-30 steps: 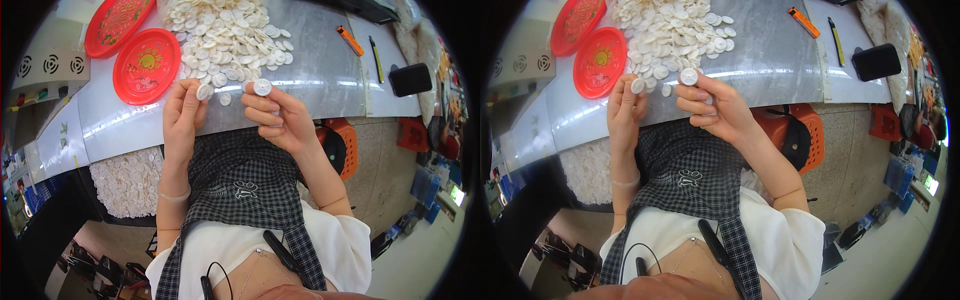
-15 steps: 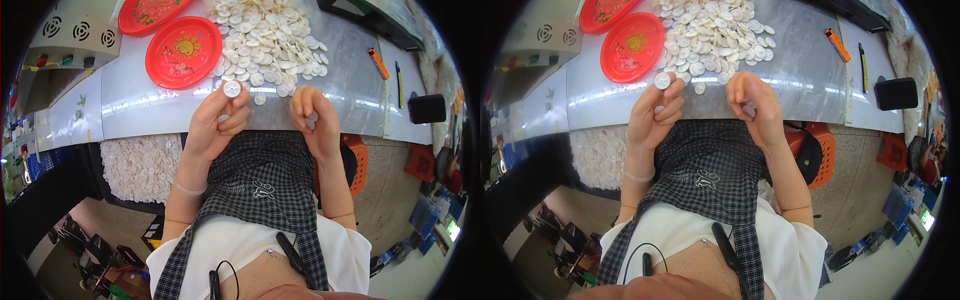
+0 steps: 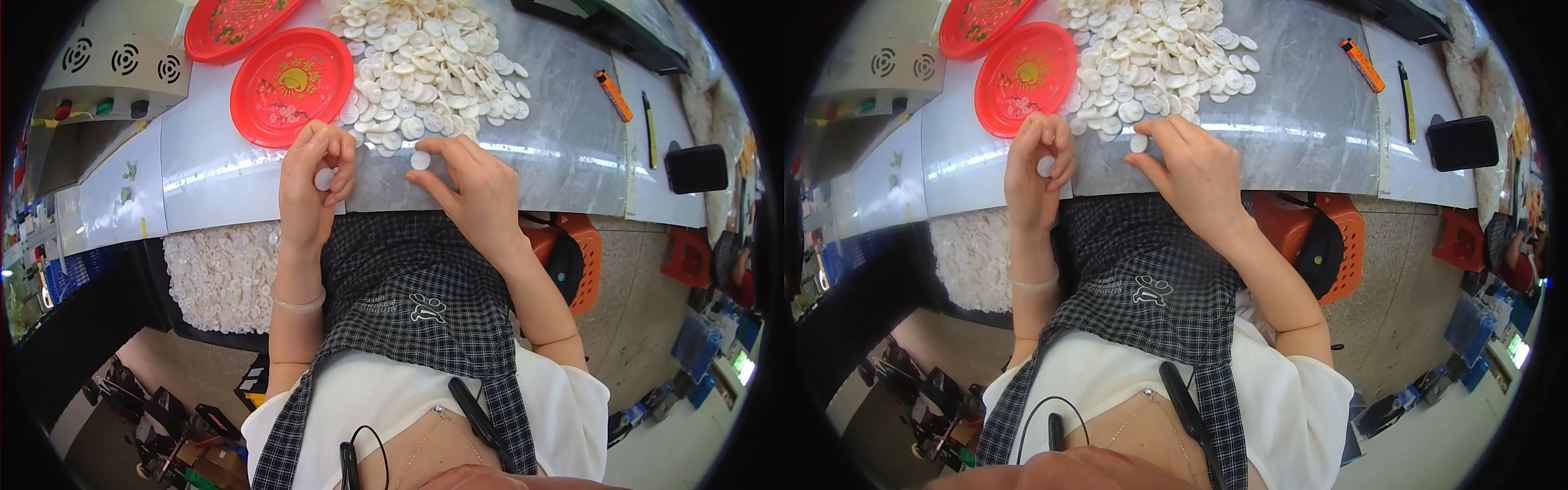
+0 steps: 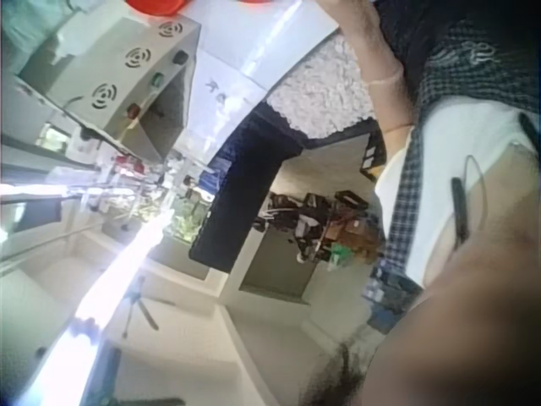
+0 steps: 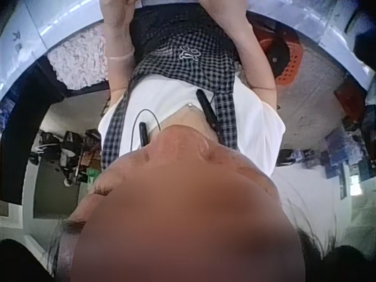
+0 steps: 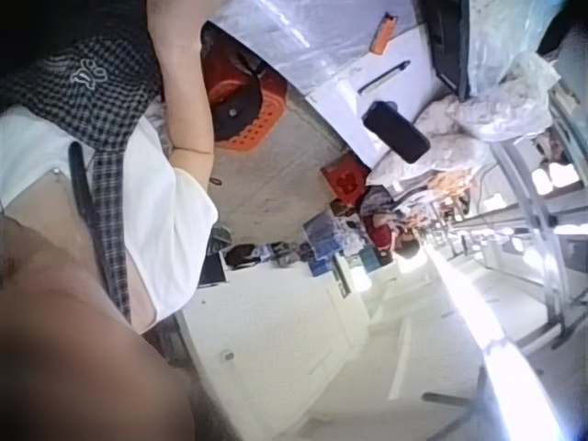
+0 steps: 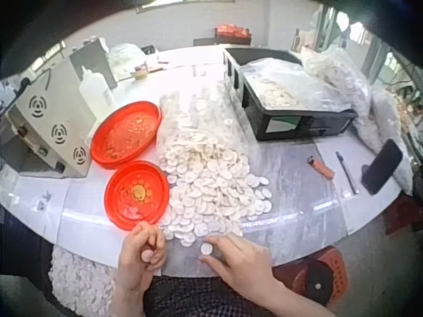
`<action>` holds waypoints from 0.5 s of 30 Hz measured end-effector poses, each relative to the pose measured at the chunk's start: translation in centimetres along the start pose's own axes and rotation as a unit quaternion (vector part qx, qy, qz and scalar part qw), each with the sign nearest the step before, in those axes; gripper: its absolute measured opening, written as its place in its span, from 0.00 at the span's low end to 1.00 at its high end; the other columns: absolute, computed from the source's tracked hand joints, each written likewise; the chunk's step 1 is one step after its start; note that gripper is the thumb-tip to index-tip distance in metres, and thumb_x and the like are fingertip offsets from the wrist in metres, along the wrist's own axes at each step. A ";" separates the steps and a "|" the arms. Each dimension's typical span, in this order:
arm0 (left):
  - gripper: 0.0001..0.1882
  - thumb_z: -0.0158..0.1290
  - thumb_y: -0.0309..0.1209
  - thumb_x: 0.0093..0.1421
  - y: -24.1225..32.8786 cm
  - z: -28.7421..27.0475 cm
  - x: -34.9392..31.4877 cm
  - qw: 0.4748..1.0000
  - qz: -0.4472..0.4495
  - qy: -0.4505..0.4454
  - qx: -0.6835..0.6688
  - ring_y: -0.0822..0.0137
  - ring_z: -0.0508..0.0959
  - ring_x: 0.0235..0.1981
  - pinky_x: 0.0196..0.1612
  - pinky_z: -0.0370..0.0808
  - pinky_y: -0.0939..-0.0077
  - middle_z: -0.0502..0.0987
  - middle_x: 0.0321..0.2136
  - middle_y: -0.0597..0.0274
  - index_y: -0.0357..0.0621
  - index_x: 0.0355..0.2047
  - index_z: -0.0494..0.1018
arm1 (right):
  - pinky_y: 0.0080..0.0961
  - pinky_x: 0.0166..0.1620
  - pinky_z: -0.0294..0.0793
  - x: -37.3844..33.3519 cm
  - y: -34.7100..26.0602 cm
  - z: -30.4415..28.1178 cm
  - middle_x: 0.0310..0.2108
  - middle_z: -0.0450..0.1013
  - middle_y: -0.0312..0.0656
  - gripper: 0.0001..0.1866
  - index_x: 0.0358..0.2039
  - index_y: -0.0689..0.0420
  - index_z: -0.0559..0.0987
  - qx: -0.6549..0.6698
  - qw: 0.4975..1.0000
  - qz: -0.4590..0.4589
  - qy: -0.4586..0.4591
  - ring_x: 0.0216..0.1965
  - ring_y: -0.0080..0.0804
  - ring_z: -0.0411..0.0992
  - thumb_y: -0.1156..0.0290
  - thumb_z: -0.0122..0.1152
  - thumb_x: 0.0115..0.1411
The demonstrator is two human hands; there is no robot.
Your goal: Inspecting and sorting small white plastic toy components at a workbench.
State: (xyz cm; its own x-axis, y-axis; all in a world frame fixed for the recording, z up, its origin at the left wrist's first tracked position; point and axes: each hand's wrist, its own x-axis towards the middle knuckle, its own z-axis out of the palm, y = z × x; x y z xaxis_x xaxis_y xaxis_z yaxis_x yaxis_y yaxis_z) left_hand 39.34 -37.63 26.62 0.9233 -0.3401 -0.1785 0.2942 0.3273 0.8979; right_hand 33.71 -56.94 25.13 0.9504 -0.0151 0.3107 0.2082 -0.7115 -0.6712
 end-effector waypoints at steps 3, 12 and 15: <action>0.11 0.40 0.35 0.68 -0.3 0.2 0.2 0.997 -0.020 0.048 -0.062 0.82 0.56 0.16 0.16 0.51 0.89 0.64 0.23 0.69 0.44 0.29 0.63 | 0.20 0.21 0.57 0.0 -0.1 -0.7 0.19 0.63 0.32 0.17 0.39 0.55 0.80 0.043 0.998 0.035 -0.007 0.17 0.21 0.56 0.69 0.72 0.47; 0.10 0.63 0.26 0.51 -1.4 2.9 0.9 0.850 0.215 0.075 0.474 0.75 0.69 0.21 0.22 0.63 0.79 0.68 0.22 0.66 0.45 0.35 0.79 | 0.19 0.21 0.54 -0.5 0.8 -1.9 0.15 0.57 0.30 0.17 0.37 0.56 0.79 0.136 0.985 0.102 0.011 0.16 0.18 0.53 0.67 0.74 0.47; 0.13 0.65 0.26 0.48 -1.6 3.9 1.7 0.807 0.262 0.047 0.528 0.75 0.69 0.22 0.25 0.64 0.81 0.69 0.26 0.66 0.45 0.36 0.80 | 0.17 0.21 0.52 -0.7 0.9 -2.0 0.15 0.56 0.28 0.18 0.37 0.55 0.79 0.173 0.978 0.117 0.027 0.17 0.16 0.53 0.67 0.75 0.46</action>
State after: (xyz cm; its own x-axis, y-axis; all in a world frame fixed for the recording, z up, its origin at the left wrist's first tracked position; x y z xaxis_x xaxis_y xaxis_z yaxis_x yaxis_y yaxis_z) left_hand 39.43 -42.20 26.46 0.8816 -0.3150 0.3514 -0.4711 -0.5447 0.6938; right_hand 32.74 -58.96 25.67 0.9696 -0.1928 0.1508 0.0616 -0.4039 -0.9127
